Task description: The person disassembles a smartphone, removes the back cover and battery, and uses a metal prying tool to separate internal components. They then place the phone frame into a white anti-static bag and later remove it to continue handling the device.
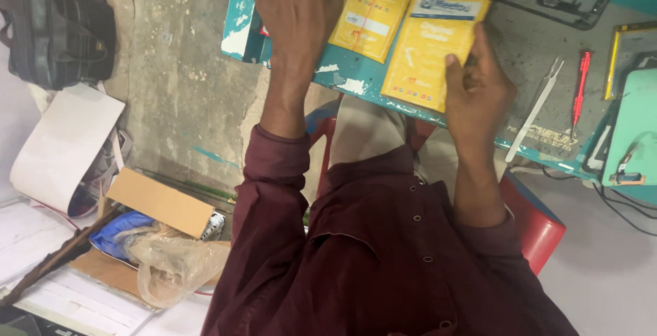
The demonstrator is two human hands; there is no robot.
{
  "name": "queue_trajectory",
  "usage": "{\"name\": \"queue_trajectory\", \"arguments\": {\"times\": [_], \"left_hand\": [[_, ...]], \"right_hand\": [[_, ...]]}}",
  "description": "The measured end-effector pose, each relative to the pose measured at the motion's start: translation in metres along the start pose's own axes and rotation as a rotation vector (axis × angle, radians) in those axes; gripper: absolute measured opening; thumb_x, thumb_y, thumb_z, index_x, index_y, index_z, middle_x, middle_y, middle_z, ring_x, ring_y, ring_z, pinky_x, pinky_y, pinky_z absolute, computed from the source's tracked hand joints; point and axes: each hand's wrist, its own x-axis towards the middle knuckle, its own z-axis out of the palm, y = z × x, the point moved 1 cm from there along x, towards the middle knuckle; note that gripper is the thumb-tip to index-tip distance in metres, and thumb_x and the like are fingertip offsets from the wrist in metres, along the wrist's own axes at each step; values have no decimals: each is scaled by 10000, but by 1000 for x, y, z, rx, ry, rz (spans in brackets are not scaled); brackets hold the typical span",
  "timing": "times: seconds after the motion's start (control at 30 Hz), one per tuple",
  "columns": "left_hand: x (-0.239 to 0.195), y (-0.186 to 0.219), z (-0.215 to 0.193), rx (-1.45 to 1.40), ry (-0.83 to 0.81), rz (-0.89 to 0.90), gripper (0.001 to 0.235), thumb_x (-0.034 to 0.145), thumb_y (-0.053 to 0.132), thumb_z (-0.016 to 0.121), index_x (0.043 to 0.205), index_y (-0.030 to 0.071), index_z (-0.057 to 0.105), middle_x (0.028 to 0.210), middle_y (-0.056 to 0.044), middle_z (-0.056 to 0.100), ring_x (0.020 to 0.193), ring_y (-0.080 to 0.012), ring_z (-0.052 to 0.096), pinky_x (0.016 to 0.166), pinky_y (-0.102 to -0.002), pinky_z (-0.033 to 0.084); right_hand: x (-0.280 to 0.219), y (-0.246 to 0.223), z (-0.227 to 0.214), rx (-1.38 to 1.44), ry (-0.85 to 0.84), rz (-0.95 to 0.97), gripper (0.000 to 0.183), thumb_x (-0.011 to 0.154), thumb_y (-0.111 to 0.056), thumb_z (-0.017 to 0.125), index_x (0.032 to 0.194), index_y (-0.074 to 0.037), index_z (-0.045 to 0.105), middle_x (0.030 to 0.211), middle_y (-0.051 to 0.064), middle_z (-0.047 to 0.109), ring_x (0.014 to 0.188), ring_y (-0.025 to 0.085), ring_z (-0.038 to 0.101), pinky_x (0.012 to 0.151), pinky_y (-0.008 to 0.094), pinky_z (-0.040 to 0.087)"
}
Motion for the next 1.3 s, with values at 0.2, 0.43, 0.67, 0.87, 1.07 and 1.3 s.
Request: {"name": "queue_trajectory", "arguments": {"times": [0.2,0.43,0.67,0.87,1.07,1.3], "left_hand": [[2,-3,-4,-121,57,1,539,775,405,919,1035,39,621,983,-170,623,949,-380,555,838,-500,398],[-11,2,-31,-458,89,-204,797,827,271,956,1353,-6,425,1273,-231,505,1205,-411,544,998,-513,461],[-53,34,-58,-625,153,-88,1038,866,178,953,1611,65,239,1544,-168,353,1435,-310,389,1216,-426,388],[-83,57,-56,-770,85,12,1074,791,164,932,1600,11,244,1533,-191,360,1417,-322,383,1200,-436,386],[-101,82,-49,-949,-6,101,984,764,125,930,1548,15,345,1455,-152,407,1359,-308,477,1121,-381,474],[-96,101,-36,-1341,-62,241,862,816,96,937,1453,203,365,1451,-117,448,1385,-315,557,1239,-485,375]], "right_hand": [[4,-7,2,195,9,-39,510,1072,53,699,1545,26,510,1371,187,717,850,41,653,706,202,516],[14,-21,6,197,-14,-166,459,1141,53,696,1547,23,484,1438,197,697,987,91,710,803,230,565],[51,-45,41,-143,-257,159,516,1033,-134,721,1519,-88,555,953,219,763,738,149,683,678,263,513],[34,-70,-1,-24,-61,-384,322,1098,-4,637,1419,6,640,1360,201,689,1154,228,708,898,274,594],[-3,-84,-42,321,-51,-318,401,1012,-102,609,1368,83,625,1236,190,693,1113,198,676,998,306,541],[-32,-89,-60,117,32,-504,377,1034,-127,824,1270,112,652,1150,272,721,1034,333,739,938,374,604]]}}
